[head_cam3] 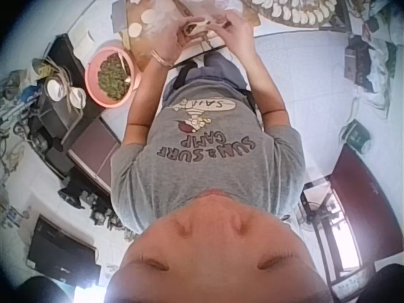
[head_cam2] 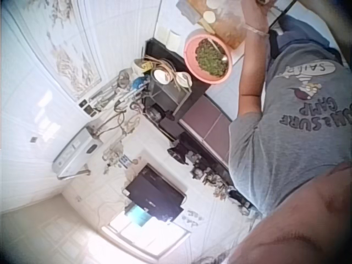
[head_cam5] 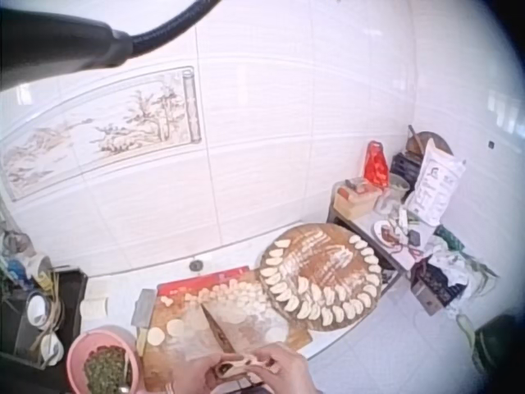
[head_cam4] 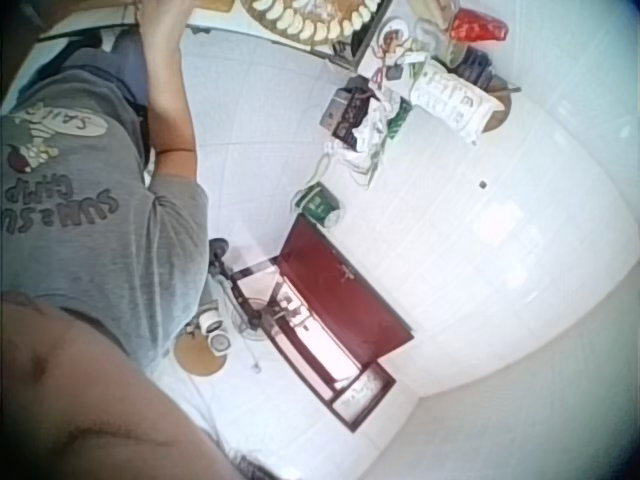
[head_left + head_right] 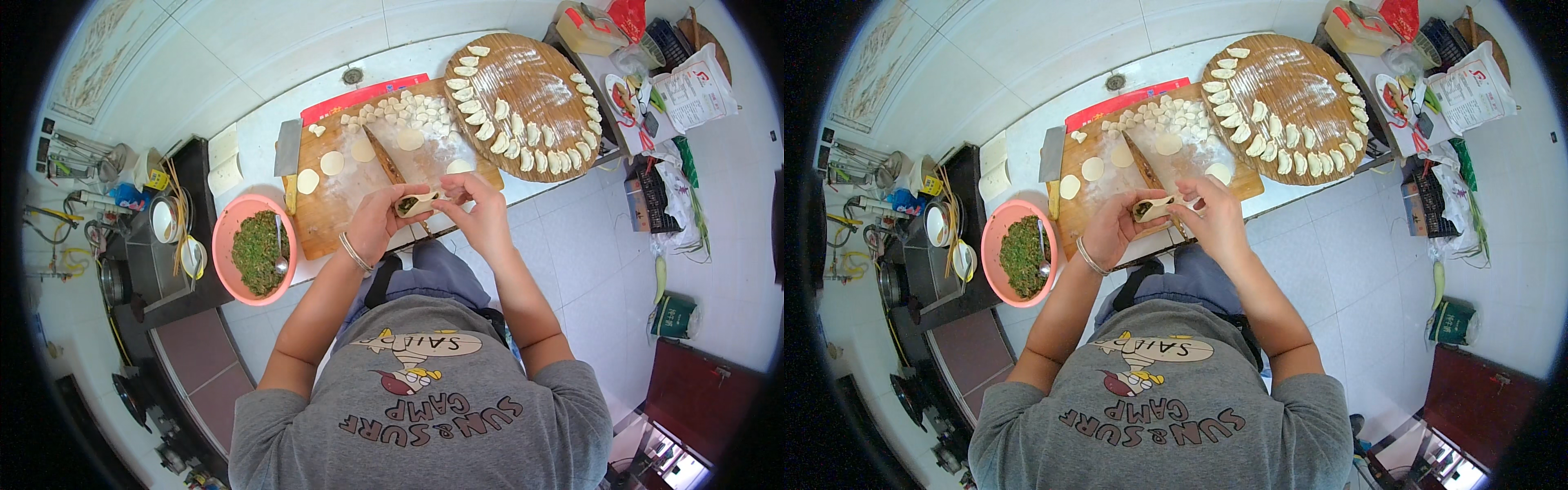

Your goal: The person prepares dumplings by scooping a green vegetable filling onto circular dough wrappers and folding them into crescent shapes. The finished dumplings are placed in neat rows on a large wooden tray. The person uses a spoon to transfer the filling and their hands to seal the dough.

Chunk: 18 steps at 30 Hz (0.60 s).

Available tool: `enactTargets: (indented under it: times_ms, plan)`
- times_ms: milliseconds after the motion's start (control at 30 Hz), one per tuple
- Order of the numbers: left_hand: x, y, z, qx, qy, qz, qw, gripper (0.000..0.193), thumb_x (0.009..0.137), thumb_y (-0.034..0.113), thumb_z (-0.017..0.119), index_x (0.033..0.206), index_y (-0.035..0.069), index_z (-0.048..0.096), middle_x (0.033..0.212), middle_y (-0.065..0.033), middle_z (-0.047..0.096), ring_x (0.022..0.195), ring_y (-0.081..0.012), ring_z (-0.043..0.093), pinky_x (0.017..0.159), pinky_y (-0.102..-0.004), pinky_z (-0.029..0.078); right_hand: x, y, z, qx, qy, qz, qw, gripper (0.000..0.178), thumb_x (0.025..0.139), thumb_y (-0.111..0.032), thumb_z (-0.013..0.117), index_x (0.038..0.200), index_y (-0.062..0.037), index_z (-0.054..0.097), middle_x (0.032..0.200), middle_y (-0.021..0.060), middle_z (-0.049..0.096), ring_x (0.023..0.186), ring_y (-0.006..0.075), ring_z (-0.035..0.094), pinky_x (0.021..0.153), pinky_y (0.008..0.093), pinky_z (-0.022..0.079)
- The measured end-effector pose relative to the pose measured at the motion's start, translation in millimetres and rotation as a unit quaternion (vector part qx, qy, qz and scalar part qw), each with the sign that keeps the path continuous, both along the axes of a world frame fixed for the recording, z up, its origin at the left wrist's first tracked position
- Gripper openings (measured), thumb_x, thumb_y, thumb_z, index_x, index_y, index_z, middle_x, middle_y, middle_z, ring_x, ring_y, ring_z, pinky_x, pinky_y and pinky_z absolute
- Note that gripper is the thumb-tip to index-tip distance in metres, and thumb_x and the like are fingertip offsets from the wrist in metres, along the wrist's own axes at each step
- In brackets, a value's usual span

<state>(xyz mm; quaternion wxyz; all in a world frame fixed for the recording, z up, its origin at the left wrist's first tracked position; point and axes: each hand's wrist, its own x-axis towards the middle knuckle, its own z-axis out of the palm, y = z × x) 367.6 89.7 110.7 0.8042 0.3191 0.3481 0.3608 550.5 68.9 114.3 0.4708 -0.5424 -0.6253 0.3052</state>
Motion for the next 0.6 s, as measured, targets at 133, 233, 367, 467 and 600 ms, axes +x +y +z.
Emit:
enactTargets:
  times_ms: [133, 233, 367, 467, 600]
  plan:
    - [-0.7, 1.1, -1.7, -0.003, 0.007, -0.011, 1.000, 0.043, 0.096, 0.024, 0.031, 0.118, -0.006, 0.052, 0.119, -0.0170, 0.055, 0.109, -0.0235, 0.056, 0.097, -0.0371, 0.046, 3.3, -0.2, 2.4, -0.065, 0.019, 0.026, 0.997, 0.013, 0.073, -0.006, 0.073, 0.082, -0.0001, 0.066, 0.076, 0.0097, 0.063, 0.065, 0.0181, 0.062, 0.058, 0.0279, 0.049]
    - [-0.5, 1.4, -2.8, 0.002, 0.010, -0.010, 1.000, 0.043, 0.096, 0.024, 0.031, 0.118, -0.007, 0.052, 0.119, -0.0170, 0.055, 0.109, -0.0234, 0.056, 0.097, -0.0373, 0.046, 4.1, -0.4, 3.2, -0.064, -0.003, 0.033, 0.997, 0.012, 0.073, -0.007, 0.073, 0.081, -0.0007, 0.067, 0.076, 0.0102, 0.064, 0.067, 0.0199, 0.062, 0.058, 0.0296, 0.049]
    - [1.1, 0.9, 2.2, -0.006, 0.012, 0.001, 1.000, 0.043, 0.096, 0.023, 0.031, 0.119, -0.007, 0.052, 0.119, -0.0168, 0.055, 0.108, -0.0233, 0.057, 0.097, -0.0374, 0.046, 3.0, 0.5, -0.7, 0.047, -0.099, 0.039, 0.993, 0.012, 0.072, -0.007, 0.072, 0.081, -0.0020, 0.067, 0.075, 0.0107, 0.064, 0.067, 0.0249, 0.062, 0.060, 0.0326, 0.049]
    - [-0.3, 1.9, -0.6, -0.012, 0.005, 0.002, 1.000, 0.043, 0.095, 0.023, 0.031, 0.119, -0.007, 0.052, 0.118, -0.0166, 0.056, 0.107, -0.0235, 0.057, 0.096, -0.0372, 0.046, 0.2, -1.5, -3.8, 0.051, -0.067, 0.038, 0.996, 0.013, 0.071, -0.007, 0.072, 0.082, -0.0027, 0.067, 0.074, 0.0108, 0.063, 0.067, 0.0277, 0.061, 0.060, 0.0346, 0.049]
    - [0.4, 1.8, -0.2, -0.019, 0.001, 0.006, 1.000, 0.043, 0.095, 0.022, 0.031, 0.119, -0.008, 0.051, 0.115, -0.0162, 0.057, 0.106, -0.0239, 0.057, 0.096, -0.0369, 0.047, 0.9, 0.1, -4.6, 0.059, -0.088, 0.047, 0.993, 0.013, 0.071, -0.007, 0.072, 0.082, -0.0026, 0.066, 0.073, 0.0107, 0.061, 0.068, 0.0278, 0.060, 0.060, 0.0360, 0.048]
